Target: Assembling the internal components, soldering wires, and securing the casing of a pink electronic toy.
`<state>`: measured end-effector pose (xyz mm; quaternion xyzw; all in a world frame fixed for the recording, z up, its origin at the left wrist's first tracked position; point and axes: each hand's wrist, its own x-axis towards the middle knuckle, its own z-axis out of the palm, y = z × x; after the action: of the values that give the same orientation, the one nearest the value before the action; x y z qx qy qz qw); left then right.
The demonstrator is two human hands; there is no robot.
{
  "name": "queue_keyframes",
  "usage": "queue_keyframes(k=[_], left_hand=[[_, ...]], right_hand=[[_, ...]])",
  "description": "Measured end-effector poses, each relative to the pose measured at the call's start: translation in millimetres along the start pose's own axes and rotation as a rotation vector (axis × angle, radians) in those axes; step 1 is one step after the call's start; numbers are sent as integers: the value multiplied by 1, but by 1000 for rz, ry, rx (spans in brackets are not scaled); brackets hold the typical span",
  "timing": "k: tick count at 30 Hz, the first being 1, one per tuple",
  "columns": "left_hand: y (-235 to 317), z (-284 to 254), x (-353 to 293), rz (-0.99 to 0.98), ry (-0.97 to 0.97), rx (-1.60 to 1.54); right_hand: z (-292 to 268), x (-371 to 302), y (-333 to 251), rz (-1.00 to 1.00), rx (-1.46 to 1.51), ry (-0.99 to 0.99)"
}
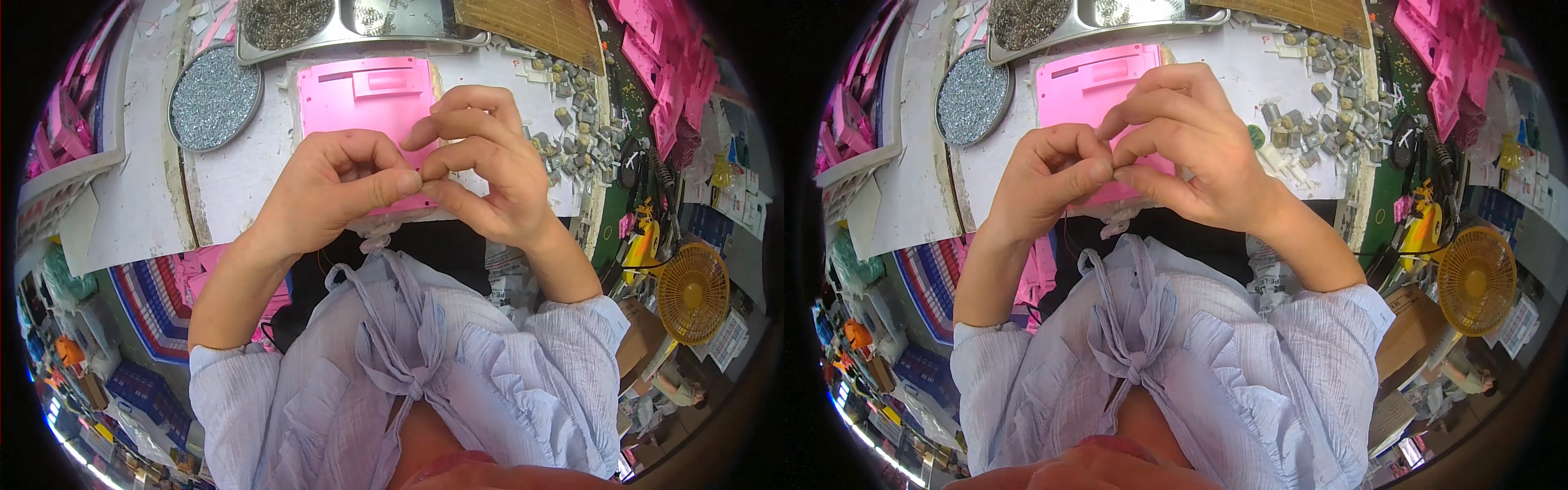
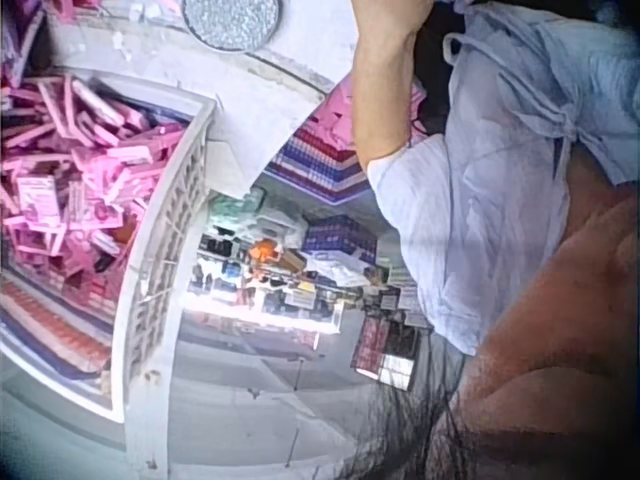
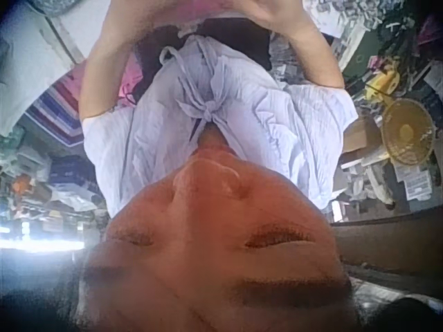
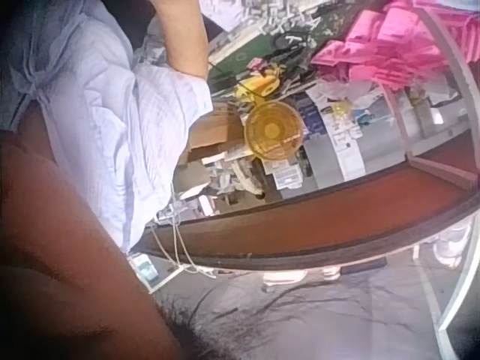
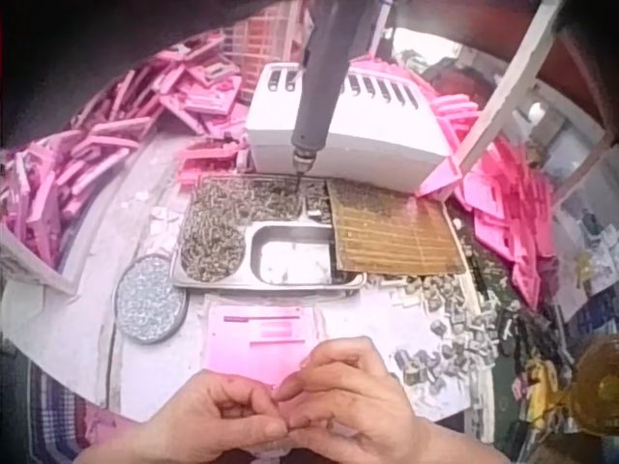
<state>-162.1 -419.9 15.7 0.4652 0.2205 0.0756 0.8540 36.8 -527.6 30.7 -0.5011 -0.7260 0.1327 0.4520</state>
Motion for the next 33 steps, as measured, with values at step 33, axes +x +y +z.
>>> queue_keyframes(k=[33], left_hand=[[-20,-25,-25,651,446,1101]], right_hand=[[-83,63,38,112,-54,254]])
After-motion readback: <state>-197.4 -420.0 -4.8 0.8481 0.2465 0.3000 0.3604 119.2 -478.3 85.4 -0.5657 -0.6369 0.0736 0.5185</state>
